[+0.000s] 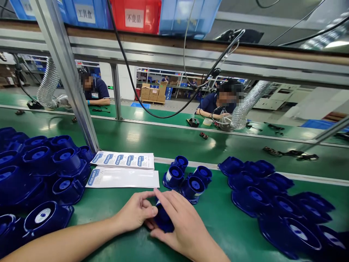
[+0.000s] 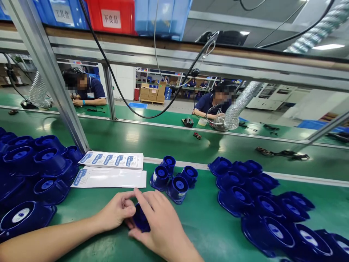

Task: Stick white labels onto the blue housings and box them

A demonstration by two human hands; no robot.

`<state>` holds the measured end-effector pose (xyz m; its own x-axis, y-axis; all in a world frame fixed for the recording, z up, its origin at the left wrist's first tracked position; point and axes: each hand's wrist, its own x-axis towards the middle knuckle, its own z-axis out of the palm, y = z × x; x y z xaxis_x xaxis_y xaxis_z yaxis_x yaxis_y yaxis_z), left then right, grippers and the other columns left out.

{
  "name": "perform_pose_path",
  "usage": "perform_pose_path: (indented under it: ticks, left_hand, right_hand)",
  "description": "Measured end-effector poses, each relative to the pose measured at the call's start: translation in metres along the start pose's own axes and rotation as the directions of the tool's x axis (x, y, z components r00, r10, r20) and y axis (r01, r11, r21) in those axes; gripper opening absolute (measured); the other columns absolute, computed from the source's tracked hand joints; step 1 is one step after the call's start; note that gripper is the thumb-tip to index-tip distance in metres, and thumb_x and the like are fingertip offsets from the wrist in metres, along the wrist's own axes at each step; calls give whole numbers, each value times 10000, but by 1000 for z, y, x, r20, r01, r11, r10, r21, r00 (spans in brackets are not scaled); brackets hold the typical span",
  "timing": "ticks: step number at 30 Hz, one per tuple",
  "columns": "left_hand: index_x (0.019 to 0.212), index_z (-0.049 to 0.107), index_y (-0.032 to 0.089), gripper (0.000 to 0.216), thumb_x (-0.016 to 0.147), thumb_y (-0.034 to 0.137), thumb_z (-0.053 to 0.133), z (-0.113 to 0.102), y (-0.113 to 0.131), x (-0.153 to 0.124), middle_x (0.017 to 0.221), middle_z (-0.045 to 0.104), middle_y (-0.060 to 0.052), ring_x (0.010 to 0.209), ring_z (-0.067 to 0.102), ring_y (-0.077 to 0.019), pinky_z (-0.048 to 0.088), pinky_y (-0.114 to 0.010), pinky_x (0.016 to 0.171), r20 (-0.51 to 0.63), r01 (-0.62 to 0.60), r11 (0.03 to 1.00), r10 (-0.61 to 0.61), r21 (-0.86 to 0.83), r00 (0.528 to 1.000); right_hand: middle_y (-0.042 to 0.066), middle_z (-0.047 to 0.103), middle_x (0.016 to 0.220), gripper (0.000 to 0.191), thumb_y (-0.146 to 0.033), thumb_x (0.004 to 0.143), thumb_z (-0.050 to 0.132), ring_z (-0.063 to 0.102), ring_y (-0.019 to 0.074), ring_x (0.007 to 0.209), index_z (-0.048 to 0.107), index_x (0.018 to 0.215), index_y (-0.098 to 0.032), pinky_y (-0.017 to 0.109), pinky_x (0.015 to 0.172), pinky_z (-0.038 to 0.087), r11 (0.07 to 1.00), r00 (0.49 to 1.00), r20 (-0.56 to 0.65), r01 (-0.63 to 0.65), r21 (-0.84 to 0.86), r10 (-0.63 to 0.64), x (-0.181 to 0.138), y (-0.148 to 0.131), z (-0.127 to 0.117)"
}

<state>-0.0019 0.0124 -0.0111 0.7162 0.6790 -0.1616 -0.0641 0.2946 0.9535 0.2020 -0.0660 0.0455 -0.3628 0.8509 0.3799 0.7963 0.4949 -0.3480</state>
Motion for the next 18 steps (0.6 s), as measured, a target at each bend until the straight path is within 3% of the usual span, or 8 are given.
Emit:
perform_pose_path:
  ticks: [2,4,7,9,12,14,17,18]
  left_hand:
    - [1523,523,155,843,909,701,711,2,-1,-5,788,731,-43,673,758,-231,648,-364,637,-41,-94,984,101,149,994]
    - [1541,525,217,603,1029,524,613,4,-1,-10,1186,768,-159,1068,777,-314,665,-489,914,-46,-265,847,321,461,946]
    - [1638,420,236,635,1027,265,590,2,2,-12,1721,411,-184,1623,332,-393,307,-674,1317,55,-297,415,502,860,863]
    - [1692,305,168,745,1012,257,597,-2,4,-9,1804,185,-192,1689,73,-421,129,-741,1340,20,-148,251,451,957,892]
    - [1689,280,64,824,1027,450,584,-10,3,-3,1793,72,-252,1673,-23,-475,44,-774,1325,-81,20,193,315,981,946]
    - [1694,263,61,860,1034,544,529,-14,-1,0,1784,82,-266,1663,-25,-504,12,-794,1312,-96,39,212,270,977,958]
    - [1724,198,237,876,989,509,589,-19,-10,3,1801,166,-156,1665,45,-510,3,-779,1324,-54,-27,267,293,963,955]
    - [1721,198,300,869,978,499,601,-20,-13,4,1801,202,-114,1662,106,-510,45,-763,1334,-56,-36,285,309,958,950]
  right_hand:
    - [155,747,1316,852,-304,901,791,727,351,1155,408,1660,-255,494,989,625,998,998,-44,-49,-40,47,1,6,-2]
    - [164,748,1293,682,-277,941,726,724,356,1139,508,1585,-220,497,949,634,987,985,-141,-112,-111,96,2,19,-7]
    - [172,724,1320,477,-283,956,712,685,391,1191,660,1426,-220,562,993,601,971,966,-257,-97,-220,38,1,39,-12]
    - [177,681,1392,498,-258,952,721,647,405,1256,649,1445,-241,582,1024,576,968,949,-310,-29,-249,-52,2,47,-10]
    - [166,676,1380,517,-170,941,731,651,366,1250,633,1441,-263,526,1008,586,960,894,-385,145,-240,-232,15,43,1]
    - [159,705,1306,408,-133,952,696,684,332,1183,677,1343,-247,480,969,606,949,893,-338,236,-209,-297,34,27,10]
    - [180,704,1290,324,-134,976,616,700,326,1149,712,1281,-187,468,950,615,976,987,0,156,-151,-158,82,-13,28]
    - [179,700,1295,308,-137,979,608,697,329,1161,726,1261,-179,470,964,610,982,987,137,105,-155,-84,101,-28,35]
